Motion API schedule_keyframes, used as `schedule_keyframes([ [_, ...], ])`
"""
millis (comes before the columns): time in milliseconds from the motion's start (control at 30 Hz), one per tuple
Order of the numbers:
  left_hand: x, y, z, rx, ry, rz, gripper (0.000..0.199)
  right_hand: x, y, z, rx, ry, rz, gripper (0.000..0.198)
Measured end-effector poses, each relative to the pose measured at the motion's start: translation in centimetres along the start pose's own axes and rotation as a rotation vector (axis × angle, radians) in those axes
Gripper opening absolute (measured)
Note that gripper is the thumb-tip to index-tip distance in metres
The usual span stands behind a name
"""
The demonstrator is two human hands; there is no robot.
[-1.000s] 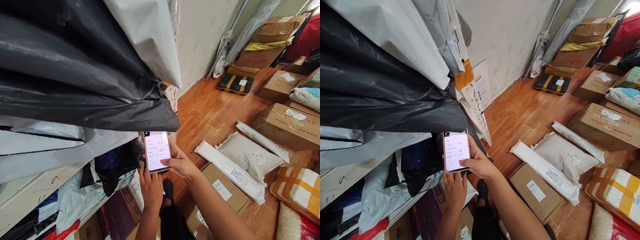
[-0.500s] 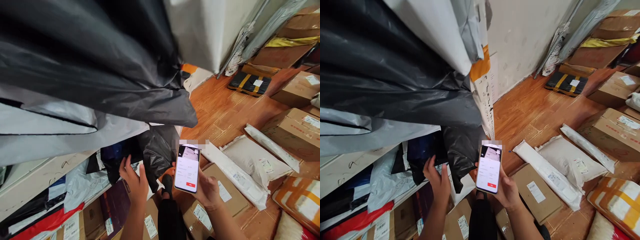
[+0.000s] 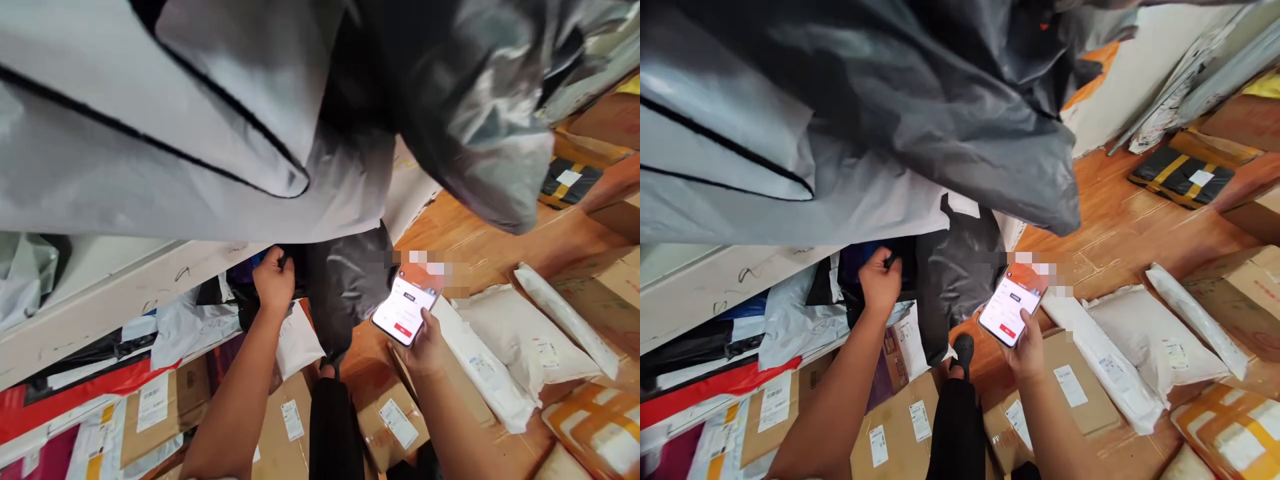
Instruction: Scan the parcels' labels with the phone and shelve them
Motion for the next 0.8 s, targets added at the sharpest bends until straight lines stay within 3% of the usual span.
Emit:
schedule_keyframes([
  [67, -0.6, -0.2, -0.8, -0.134, -0.048, 0.058, 0.020, -0.1, 1.6, 1.7, -0.007, -0.012, -0.063, 0.035],
  [100, -0.8, 0.0, -1.0, -0.133, -0.007, 0.066, 0.018, -0.3, 2.3, 2.6, 0.013, -0.025, -0.069, 0.035],
  [233, -0.3, 0.7, -2.1, 0.034, 0.229, 0.004, 0.003, -1.6, 3.0, 5.0, 0.173, -0.087, 0.036, 0.037],
  [367, -0.8, -2.5, -5.5, -0.257, 0.142, 0.148, 0.033, -2.1, 0.3, 5.0, 0.214, -0.125, 0.037, 0.046],
  [433, -1.9, -4.9, -6.0, -0.229, -0.011, 0.287, 0.049, -2.3, -1.2, 3.9, 0.187, -0.152, 0.068, 0.049],
  [533, -3.0, -7.1, -4.1, 0.122, -0.032, 0.391, 0.063, -2.7, -3.6, 0.5, 0.116, -0.202, 0.172, 0.048],
  [600, -2.6, -8.0, -2.8, 0.258, 0.036, 0.303, 0.061, -2.4, -6.1, -2.5, 0.049, -0.233, 0.244, 0.047],
  [667, -1.2, -9.6, -3.0, 0.253, 0.010, 0.175, 0.057, -1.3, -9.5, -5.7, -0.039, -0.309, 0.351, 0.043],
  [733, 0.8, -12.9, -4.6, 0.241, -0.053, 0.096, 0.048, 0.8, -13.6, -8.6, -0.128, -0.386, 0.372, 0.039],
  [800, 2.8, -17.5, -7.2, 0.393, -0.044, -0.057, 0.036, 3.9, -17.7, -10.8, -0.152, -0.433, 0.391, 0.038],
])
Point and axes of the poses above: each hand's wrist, its own y-axis towards the middle knuckle, its own z-axis out of the palm, x = y × z, the point moved 2 cm from there along y, towards the middle knuckle
